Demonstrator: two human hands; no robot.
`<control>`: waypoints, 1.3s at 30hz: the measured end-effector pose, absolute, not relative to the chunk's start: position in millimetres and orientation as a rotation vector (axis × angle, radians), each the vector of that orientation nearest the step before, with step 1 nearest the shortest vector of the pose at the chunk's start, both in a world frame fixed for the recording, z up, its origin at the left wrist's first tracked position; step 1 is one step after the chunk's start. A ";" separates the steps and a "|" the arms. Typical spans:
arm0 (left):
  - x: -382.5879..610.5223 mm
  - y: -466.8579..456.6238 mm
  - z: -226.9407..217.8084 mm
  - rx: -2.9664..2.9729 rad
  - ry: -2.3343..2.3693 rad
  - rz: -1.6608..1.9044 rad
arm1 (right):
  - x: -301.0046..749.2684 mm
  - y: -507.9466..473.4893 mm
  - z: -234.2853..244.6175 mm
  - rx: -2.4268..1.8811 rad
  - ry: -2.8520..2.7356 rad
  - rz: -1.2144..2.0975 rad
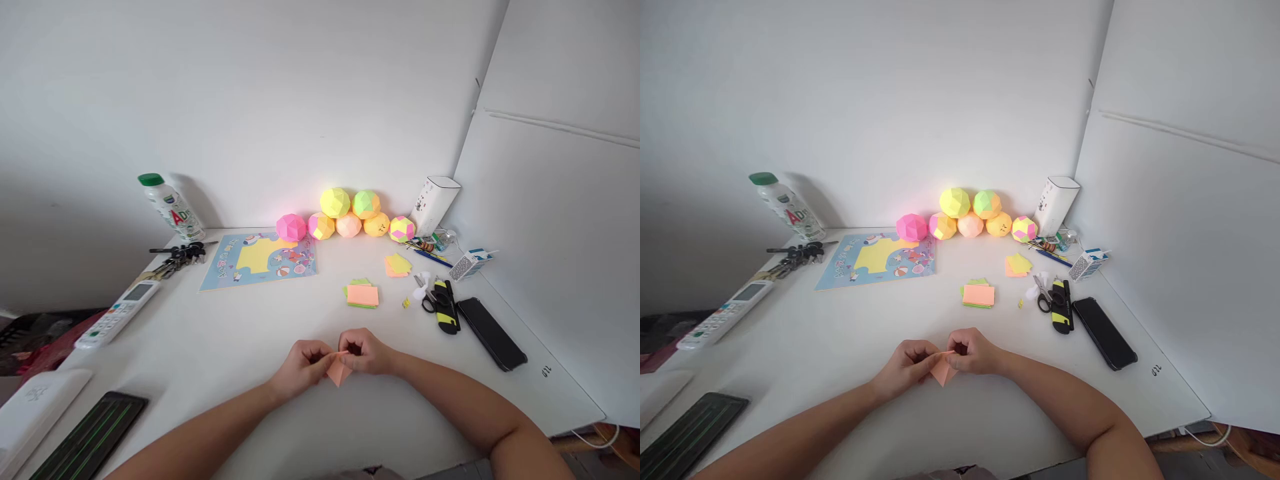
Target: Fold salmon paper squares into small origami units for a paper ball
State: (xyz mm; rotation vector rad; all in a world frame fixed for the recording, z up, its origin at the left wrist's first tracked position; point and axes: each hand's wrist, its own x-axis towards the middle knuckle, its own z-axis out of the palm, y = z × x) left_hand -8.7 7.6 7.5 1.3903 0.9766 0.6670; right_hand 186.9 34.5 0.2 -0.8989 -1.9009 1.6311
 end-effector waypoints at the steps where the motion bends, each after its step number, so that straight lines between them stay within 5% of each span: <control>1: -9.4 8.1 6.9 1.370 0.979 0.669 | 187.8 35.3 0.8 -0.902 -1.859 1.665; 16: -11.5 10.6 0.0 1.127 1.036 0.839 | 190.1 42.3 -4.6 -0.991 -1.444 1.837; 39: -9.4 13.2 3.4 1.289 1.032 0.814 | 187.1 32.6 1.4 -0.937 -1.650 1.531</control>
